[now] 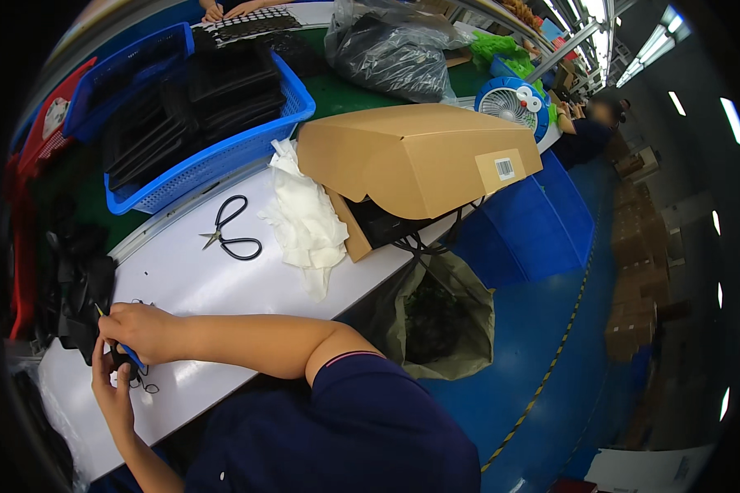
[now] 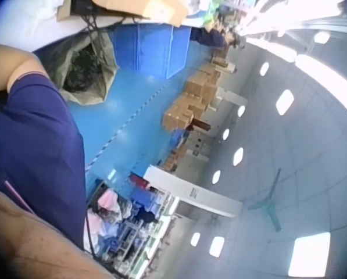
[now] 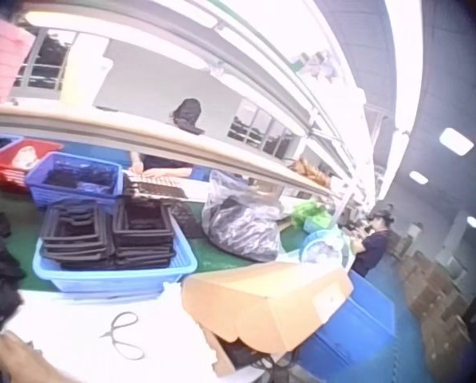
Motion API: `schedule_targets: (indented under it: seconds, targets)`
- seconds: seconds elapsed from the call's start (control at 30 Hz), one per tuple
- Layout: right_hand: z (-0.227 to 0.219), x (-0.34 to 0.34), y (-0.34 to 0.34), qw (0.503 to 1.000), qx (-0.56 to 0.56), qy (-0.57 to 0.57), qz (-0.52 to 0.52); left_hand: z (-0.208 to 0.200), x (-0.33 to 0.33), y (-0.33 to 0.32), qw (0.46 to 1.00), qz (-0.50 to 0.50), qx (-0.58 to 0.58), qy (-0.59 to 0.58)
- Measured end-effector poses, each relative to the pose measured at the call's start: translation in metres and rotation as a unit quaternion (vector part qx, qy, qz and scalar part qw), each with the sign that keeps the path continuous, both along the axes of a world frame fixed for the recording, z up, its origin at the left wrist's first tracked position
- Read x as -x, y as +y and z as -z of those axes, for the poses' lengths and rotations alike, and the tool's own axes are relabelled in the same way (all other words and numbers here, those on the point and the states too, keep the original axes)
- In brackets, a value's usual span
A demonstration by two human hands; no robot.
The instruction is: The person cleans or trims small black plastic components using a thin picking tool.
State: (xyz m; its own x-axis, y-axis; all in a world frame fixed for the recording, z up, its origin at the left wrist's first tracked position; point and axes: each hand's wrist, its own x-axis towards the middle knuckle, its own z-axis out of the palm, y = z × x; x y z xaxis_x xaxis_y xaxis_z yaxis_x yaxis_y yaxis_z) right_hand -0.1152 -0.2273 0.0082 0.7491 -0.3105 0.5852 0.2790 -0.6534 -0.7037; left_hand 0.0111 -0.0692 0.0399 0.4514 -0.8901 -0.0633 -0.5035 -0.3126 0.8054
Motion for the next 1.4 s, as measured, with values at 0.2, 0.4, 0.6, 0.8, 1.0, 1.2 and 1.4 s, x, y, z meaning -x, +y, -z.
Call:
schedule_targets:
  seconds: [0.2, 0.4, 0.6, 0.8, 1.0, 1.2, 1.4]
  targets:
    - [-0.015, -0.014, 0.003, 0.979, -0.176, -0.092, 0.045, 0.009, -0.012, 0.021, 0.901, -0.125, 0.249, 0.333]
    - [-0.023, 0.012, -0.003, 0.97, -0.232, 0.051, -0.049, 0.007, 0.01, 0.003, 0.811, -0.123, 0.244, 0.517]
    - [-0.022, 0.009, 0.027, 0.967, -0.25, 0.045, -0.029, 0.012, 0.015, 0.006, 0.766, -0.201, 0.273, 0.546]
    - [-0.015, 0.0, 0.027, 0.954, -0.298, -0.012, -0.029, 0.017, 0.012, 0.001, 0.737, -0.191, 0.285, 0.583]
    - [-0.011, -0.002, 0.025, 0.98, -0.193, -0.053, -0.021, 0.017, 0.015, -0.004, 0.748, -0.195, 0.287, 0.566]
    - [-0.009, 0.0, 0.025, 0.976, -0.208, -0.059, -0.031, 0.014, 0.014, -0.003, 0.746, -0.185, 0.285, 0.573]
    - [-0.01, 0.001, 0.026, 0.969, -0.239, -0.053, -0.045, 0.012, 0.013, -0.001, 0.753, -0.186, 0.286, 0.563]
